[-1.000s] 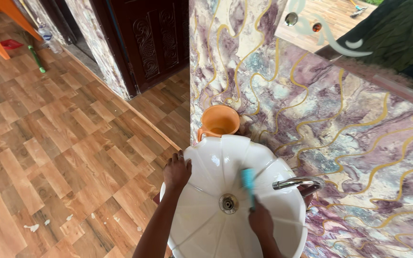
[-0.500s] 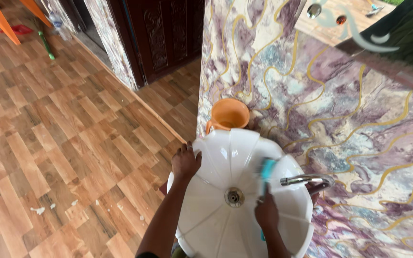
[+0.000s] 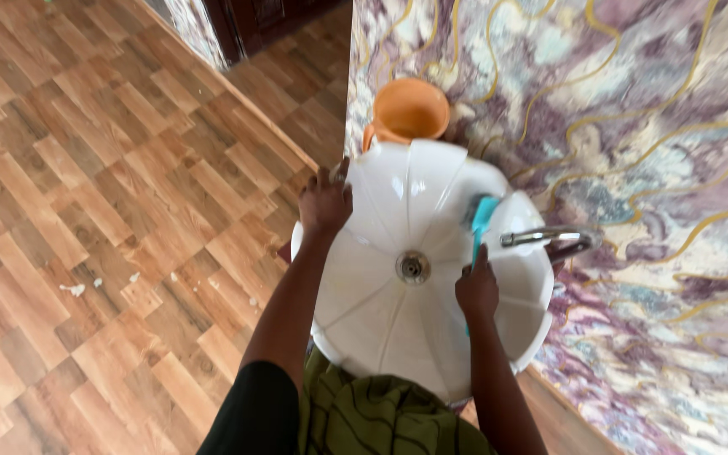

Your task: The person scrubs a white pedestal sink with a blue brush, focusing on the basin and the area around the drain. They repeatedly scrub the surface in circular and back-and-forth motions.

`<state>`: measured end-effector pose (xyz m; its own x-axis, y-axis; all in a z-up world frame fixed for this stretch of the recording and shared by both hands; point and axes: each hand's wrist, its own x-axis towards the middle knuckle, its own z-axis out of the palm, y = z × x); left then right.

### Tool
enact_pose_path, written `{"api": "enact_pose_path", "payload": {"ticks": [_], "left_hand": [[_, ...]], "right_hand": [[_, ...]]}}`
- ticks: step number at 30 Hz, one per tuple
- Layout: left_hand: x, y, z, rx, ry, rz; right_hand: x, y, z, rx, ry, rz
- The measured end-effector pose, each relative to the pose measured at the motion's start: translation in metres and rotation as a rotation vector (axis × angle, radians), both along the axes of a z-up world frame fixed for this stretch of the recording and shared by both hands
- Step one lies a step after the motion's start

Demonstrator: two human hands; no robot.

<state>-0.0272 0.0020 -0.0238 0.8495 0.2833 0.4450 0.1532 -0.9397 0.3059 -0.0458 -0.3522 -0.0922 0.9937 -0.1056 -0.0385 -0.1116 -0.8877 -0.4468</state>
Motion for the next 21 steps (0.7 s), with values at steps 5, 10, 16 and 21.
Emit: {"api": "enact_pose_path", "payload": {"ticks": [5, 10, 16, 21], "left_hand": [[0.004, 0.000, -0.001, 0.005, 0.011, 0.003], [0.006, 0.003, -0.001, 0.026, 0.037, 0.005], [0.002, 0.001, 0.002, 0.053, 0.054, 0.006], [0.002, 0.001, 0.002, 0.056, 0.080, 0.004]], "right_hand": [[-0.017, 0.029, 0.002, 0.020, 0.017, 0.544], [-0.031, 0.046, 0.008, 0.081, 0.365, 0.694], [-0.002, -0.001, 0.006, 0.133, -0.036, -0.017], [-0.009, 0.003, -0.006, 0.174, -0.090, 0.334]]}}
